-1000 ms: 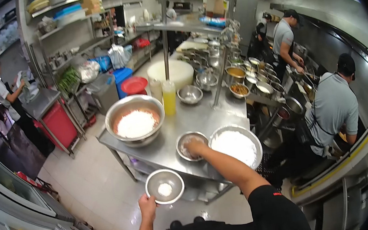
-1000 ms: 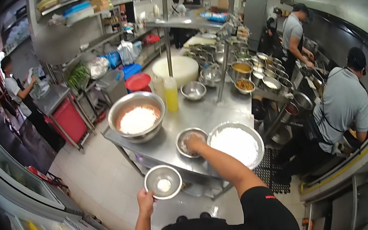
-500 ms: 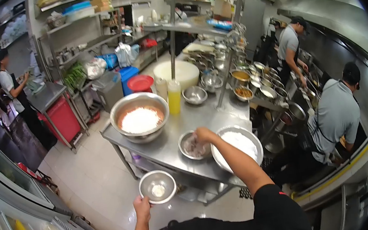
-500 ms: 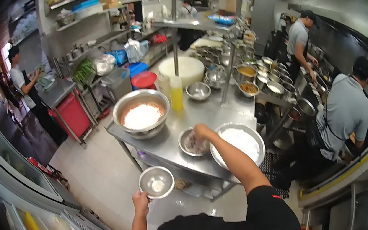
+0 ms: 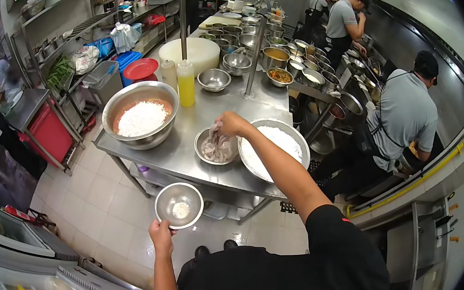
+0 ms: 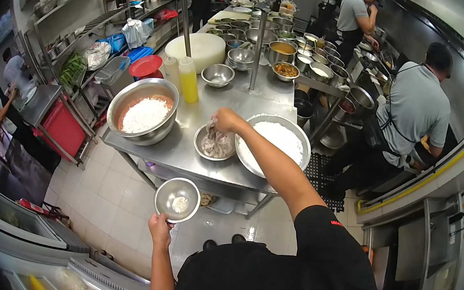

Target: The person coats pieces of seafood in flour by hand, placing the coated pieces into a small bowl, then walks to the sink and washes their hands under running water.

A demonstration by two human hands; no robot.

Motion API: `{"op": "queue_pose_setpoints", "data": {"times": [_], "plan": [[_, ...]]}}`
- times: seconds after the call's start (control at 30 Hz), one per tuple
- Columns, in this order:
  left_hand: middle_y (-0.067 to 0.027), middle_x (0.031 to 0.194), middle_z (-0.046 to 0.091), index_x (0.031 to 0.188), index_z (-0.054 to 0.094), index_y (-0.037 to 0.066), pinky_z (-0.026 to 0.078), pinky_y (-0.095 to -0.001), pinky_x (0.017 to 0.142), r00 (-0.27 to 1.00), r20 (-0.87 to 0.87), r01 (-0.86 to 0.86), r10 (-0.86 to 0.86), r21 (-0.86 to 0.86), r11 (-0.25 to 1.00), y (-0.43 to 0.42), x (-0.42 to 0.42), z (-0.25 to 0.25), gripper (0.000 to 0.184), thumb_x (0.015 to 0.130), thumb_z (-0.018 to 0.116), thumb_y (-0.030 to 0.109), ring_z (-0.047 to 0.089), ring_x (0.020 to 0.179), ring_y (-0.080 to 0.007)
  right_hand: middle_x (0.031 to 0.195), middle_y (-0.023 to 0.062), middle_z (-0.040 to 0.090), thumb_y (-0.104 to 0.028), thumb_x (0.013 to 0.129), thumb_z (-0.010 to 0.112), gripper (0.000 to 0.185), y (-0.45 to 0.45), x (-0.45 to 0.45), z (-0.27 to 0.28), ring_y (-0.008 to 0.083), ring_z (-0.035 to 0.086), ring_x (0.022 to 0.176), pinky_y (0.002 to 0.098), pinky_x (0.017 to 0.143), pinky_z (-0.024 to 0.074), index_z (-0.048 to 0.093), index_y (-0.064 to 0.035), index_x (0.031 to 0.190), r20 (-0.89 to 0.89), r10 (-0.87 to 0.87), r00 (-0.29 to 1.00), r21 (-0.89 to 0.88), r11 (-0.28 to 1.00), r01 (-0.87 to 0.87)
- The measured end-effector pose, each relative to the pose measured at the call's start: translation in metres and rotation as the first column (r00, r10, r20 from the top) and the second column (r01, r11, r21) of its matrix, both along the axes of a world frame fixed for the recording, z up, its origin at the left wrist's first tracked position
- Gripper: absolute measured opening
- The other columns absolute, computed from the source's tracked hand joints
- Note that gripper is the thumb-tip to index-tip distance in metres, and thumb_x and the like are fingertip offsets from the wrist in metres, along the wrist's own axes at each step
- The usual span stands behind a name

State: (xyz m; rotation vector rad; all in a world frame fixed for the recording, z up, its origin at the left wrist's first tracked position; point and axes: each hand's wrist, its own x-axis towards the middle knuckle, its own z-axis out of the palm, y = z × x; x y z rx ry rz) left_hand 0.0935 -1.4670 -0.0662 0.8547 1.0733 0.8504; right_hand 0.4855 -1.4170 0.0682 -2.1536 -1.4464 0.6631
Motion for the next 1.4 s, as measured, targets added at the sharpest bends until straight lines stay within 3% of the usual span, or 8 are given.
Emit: {"op": "queue_pose_setpoints", "data": {"times": [0.1, 0.23, 0.33, 0.5, 0.73, 1.07, 1.3, 1.4], "plan": [[-0.0072, 0.063, 0.058, 0.080, 0.053, 0.000, 0.040, -0.0217, 0.039, 1.000, 0.009, -0.006, 0.006, -0.017, 1.000, -0.002, 0.001, 0.003, 0.005, 0.076, 0.050, 0.000, 0.050, 0.044, -0.0112, 0.077, 0.0123, 0.068, -0.001, 0.066, 0.064, 0.025, -0.009, -0.010, 0.030, 0.0191, 0.063, 0.067, 0.0334, 0.063, 0.0514, 0.069, -0.0016, 0.091, 0.122, 0.039, 0.992, 0.035, 0.998, -0.044], [-0.0069, 0.063, 0.058, 0.080, 0.054, 0.000, 0.040, -0.0214, 0.040, 1.000, 0.010, -0.012, 0.012, -0.027, 1.000, -0.003, 0.000, -0.001, 0.006, 0.076, 0.050, 0.000, 0.051, 0.044, -0.0109, 0.076, 0.0130, 0.066, 0.003, 0.069, 0.062, 0.026, -0.001, -0.003, 0.029, 0.0185, 0.063, 0.066, 0.0323, 0.055, 0.0533, 0.067, 0.0025, 0.094, -0.163, -0.006, 0.987, 0.059, 0.998, 0.015], [-0.0069, 0.064, 0.058, 0.080, 0.054, 0.000, 0.040, -0.0211, 0.040, 1.000, 0.003, -0.030, 0.030, -0.020, 0.999, -0.003, -0.002, 0.000, 0.006, 0.076, 0.050, 0.000, 0.050, 0.044, -0.0107, 0.078, 0.0134, 0.066, 0.005, 0.070, 0.060, 0.024, 0.000, -0.006, 0.033, 0.0180, 0.063, 0.067, 0.0309, 0.055, 0.0544, 0.066, 0.0048, 0.094, 0.040, 0.051, 0.998, 0.063, 0.997, -0.054], [-0.0074, 0.064, 0.058, 0.080, 0.055, 0.000, 0.040, -0.0211, 0.039, 0.998, 0.026, -0.060, 0.061, -0.047, 0.997, -0.005, -0.014, -0.015, 0.007, 0.075, 0.050, 0.000, 0.051, 0.044, -0.0111, 0.081, 0.0114, 0.066, 0.006, 0.072, 0.062, 0.021, 0.004, -0.007, 0.045, 0.0172, 0.064, 0.069, 0.0289, 0.055, 0.0550, 0.066, 0.0039, 0.093, -0.198, 0.012, 0.980, 0.064, 0.998, 0.000], [-0.0071, 0.063, 0.058, 0.079, 0.055, -0.001, 0.040, -0.0214, 0.039, 0.995, -0.023, -0.098, 0.096, -0.080, 0.992, -0.007, -0.030, -0.030, 0.006, 0.075, 0.050, 0.000, 0.051, 0.044, -0.0114, 0.080, 0.0112, 0.066, 0.001, 0.080, 0.058, 0.016, -0.006, -0.009, 0.124, 0.0179, 0.066, 0.066, 0.0292, 0.055, 0.0567, 0.066, 0.0027, 0.093, -0.237, 0.084, 0.968, 0.107, 0.992, -0.060], [-0.0068, 0.062, 0.056, 0.079, 0.052, 0.001, 0.040, -0.0204, 0.038, 0.994, -0.045, -0.105, 0.101, -0.090, 0.990, 0.000, -0.030, -0.036, 0.004, 0.075, 0.051, 0.002, 0.049, 0.042, -0.0106, 0.089, 0.0068, 0.067, 0.006, 0.073, 0.064, 0.029, -0.067, 0.008, 0.242, 0.0109, 0.064, 0.073, 0.0237, 0.056, 0.0542, 0.063, 0.0015, 0.101, -0.274, 0.061, 0.960, 0.194, 0.981, -0.007], [-0.0060, 0.064, 0.056, 0.080, 0.051, 0.001, 0.040, -0.0196, 0.038, 0.997, -0.039, -0.075, 0.071, -0.099, 0.992, 0.003, -0.009, -0.039, 0.006, 0.075, 0.050, 0.003, 0.050, 0.044, -0.0102, 0.082, 0.0062, 0.066, 0.003, 0.073, 0.062, 0.024, -0.130, 0.039, 0.211, 0.0102, 0.062, 0.068, 0.0212, 0.056, 0.0506, 0.065, -0.0004, 0.096, -0.231, 0.035, 0.972, 0.147, 0.989, -0.001], [-0.0057, 0.064, 0.056, 0.081, 0.051, 0.000, 0.040, -0.0199, 0.038, 0.998, -0.026, -0.058, 0.056, -0.099, 0.993, 0.002, -0.003, -0.039, 0.006, 0.076, 0.050, 0.003, 0.050, 0.044, -0.0102, 0.081, 0.0061, 0.065, 0.001, 0.075, 0.061, 0.019, -0.145, 0.058, 0.146, 0.0104, 0.061, 0.067, 0.0226, 0.056, 0.0513, 0.065, -0.0002, 0.094, -0.301, -0.049, 0.952, 0.020, 0.998, 0.057]]}}
